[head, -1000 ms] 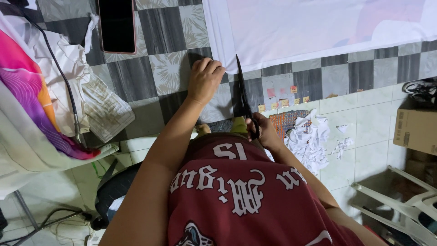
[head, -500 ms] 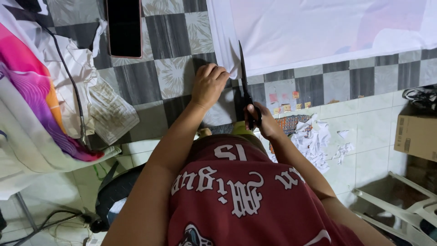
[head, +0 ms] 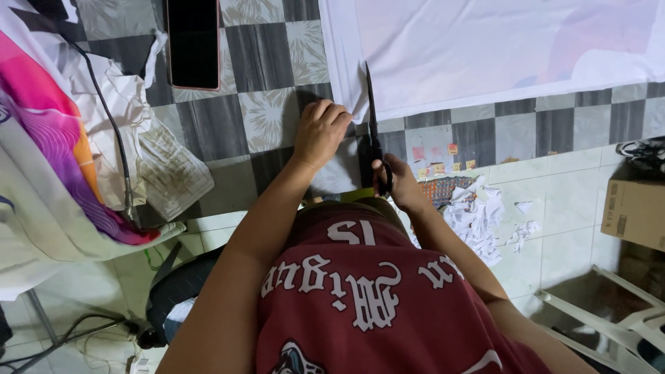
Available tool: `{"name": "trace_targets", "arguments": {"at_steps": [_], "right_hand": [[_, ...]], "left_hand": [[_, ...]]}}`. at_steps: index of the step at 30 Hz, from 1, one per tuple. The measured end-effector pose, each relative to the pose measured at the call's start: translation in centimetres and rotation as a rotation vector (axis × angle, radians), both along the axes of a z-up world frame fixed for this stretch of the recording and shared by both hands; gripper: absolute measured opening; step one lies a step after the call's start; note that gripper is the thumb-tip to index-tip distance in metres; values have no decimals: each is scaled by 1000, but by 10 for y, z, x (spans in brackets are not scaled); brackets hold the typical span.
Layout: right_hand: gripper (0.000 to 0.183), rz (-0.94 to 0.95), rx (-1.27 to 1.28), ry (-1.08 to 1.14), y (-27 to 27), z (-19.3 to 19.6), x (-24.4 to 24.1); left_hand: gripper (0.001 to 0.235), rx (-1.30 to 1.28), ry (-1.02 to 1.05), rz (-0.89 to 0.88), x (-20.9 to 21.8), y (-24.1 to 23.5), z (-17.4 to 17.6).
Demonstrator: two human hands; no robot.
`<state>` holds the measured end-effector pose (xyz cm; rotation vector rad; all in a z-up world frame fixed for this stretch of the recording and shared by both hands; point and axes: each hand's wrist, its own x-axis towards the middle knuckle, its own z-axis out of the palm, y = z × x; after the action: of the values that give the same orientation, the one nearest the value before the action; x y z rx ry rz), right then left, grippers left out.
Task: Cutting printed fabric along lines with scissors and folding the finished pieces on a checkered table.
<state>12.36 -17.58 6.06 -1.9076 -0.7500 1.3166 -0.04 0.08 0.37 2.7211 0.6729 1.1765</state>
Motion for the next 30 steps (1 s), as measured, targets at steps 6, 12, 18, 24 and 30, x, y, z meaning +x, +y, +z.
{"name": "trace_targets", "arguments": {"at_steps": [6,12,18,24,30], "right_hand": [[43,-47,17,75,6,7,2],[57,43,-59,34,42,33,13],[58,-50,-33,175,53,19,27],[51,1,43,127,54,11,28],[45,-7,4,145,61,15,33]], "left_hand": [[11,3,20,-3,0,0,1],[15,-96,127,-75,-4,-1,-10],[7,-103,118,-93,-1,-1,-20],[4,-99,65,-79,-1,1,-4],[6,-97,15,-75,-2,4,6]]}}
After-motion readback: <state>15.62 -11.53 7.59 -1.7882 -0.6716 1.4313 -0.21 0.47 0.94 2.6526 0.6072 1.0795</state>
